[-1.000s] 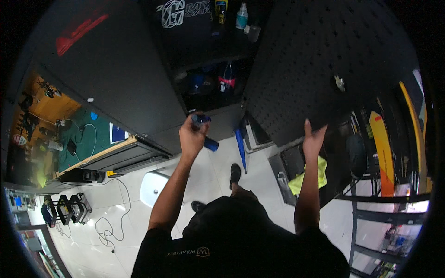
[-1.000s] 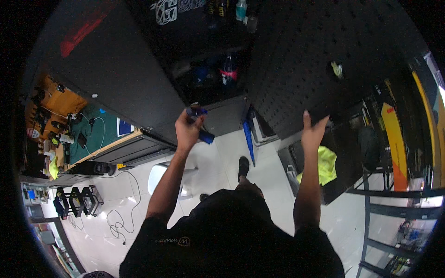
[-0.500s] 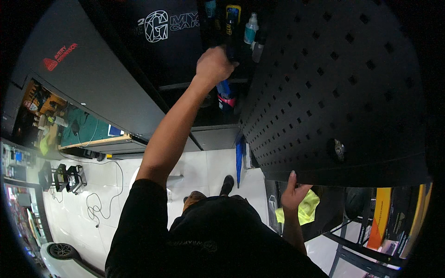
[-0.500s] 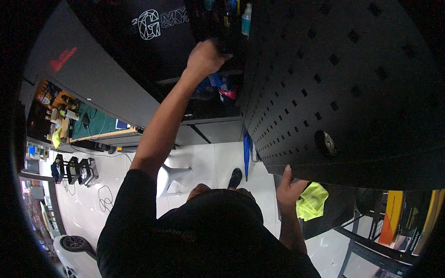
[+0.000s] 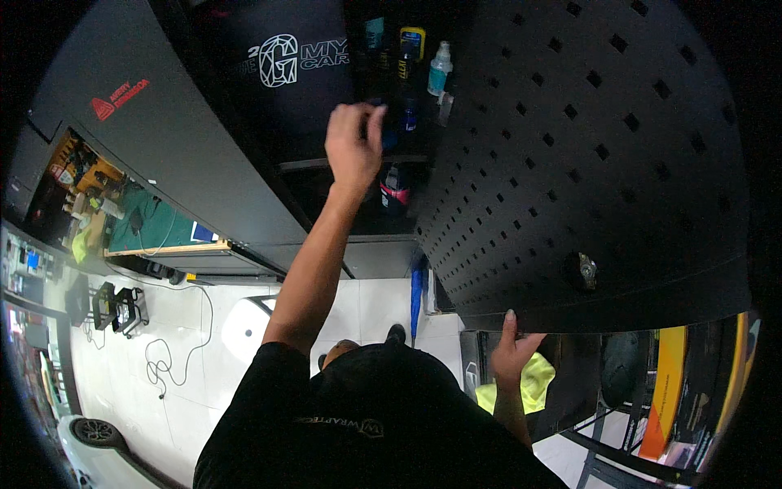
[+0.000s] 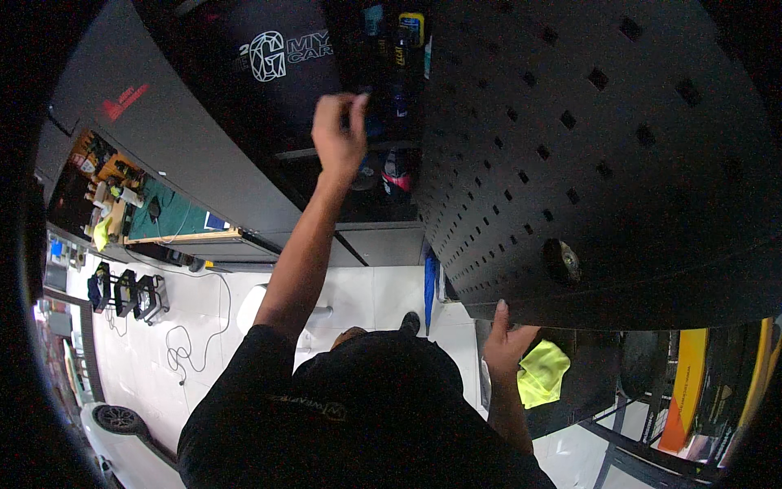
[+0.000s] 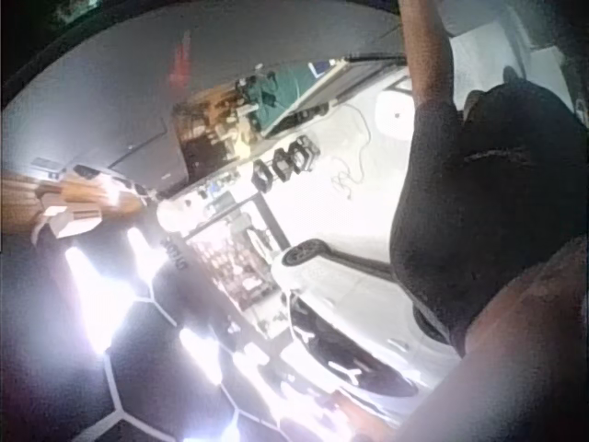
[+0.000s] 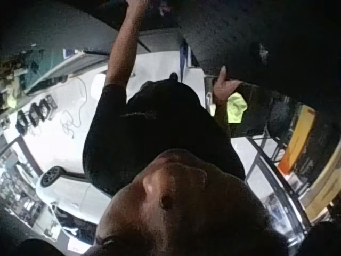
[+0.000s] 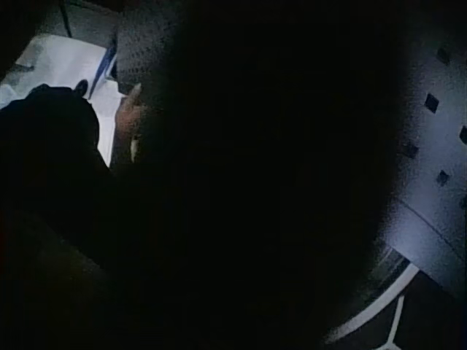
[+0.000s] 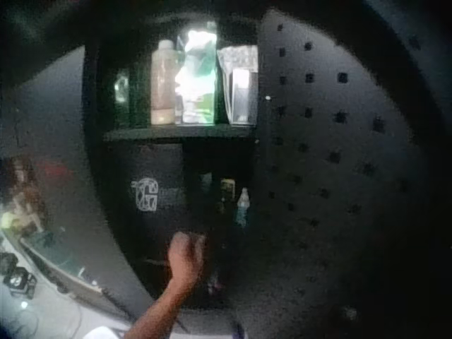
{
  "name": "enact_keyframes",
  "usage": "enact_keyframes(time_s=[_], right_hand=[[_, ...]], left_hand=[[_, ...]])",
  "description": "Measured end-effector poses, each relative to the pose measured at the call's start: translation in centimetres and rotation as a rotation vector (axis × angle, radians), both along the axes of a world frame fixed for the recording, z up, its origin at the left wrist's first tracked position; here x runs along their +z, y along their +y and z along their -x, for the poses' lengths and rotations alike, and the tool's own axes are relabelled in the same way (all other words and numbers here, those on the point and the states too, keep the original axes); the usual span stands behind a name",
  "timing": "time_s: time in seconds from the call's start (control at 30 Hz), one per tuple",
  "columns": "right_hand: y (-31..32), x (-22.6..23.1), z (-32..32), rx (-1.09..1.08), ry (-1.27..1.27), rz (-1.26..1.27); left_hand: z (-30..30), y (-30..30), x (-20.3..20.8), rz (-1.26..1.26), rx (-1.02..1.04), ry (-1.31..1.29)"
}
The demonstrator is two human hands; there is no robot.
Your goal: The person cleans the windows of a white car using a blue squeegee and a spray bottle. They wipe the rear window, side windows, and front windshield, moving around the vehicle to reach each surface.
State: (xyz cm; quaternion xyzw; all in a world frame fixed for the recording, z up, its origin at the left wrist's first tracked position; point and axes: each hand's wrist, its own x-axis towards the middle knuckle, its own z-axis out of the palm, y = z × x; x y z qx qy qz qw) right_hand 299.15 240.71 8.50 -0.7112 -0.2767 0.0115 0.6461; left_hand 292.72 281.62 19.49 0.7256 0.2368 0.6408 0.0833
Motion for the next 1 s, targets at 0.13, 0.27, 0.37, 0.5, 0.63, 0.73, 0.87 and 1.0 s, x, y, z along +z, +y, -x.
enact_keyframes(time_s=[0.13, 0.27, 0.37, 0.5, 0.63, 0.73, 0.87, 1.0], right_hand=[[-0.1, 0.3, -0.8, 0.009, -0.027, 0.029], [-0.3, -1.7, -0.1, -0.022, -0.149, 0.020], [-1.9, -3.1, 1.9, 0.055, 0.001, 0.218], [1.3, -1.1, 8.1, 0.128, 0.035, -0.111], [2.3, -6.9, 6.4, 0.637, -0.397, -0.145], [7.9, -3.3, 13.7, 0.733, -0.141, -0.111], [21.8, 0.5, 21.8, 0.695, -0.131, 0.132], [35.0, 0.1, 19.8, 0.466, -0.177, 0.162]], left_hand=[[-0.6, 0.6, -1.8, -0.015, 0.115, 0.250], [2.6, 0.0, -1.6, -0.117, 0.137, 0.174], [8.1, -2.4, -3.7, -0.028, 0.082, 0.122], [14.4, -7.6, -12.9, 0.361, -0.083, 0.210], [20.2, -15.1, -27.8, 1.003, -0.388, 1.144], [27.9, -20.1, -29.9, 0.961, -0.625, 1.166], [40.1, -25.2, -29.3, 1.155, -0.326, 0.700], [52.7, -29.7, -26.0, 1.356, -0.097, 0.375]])
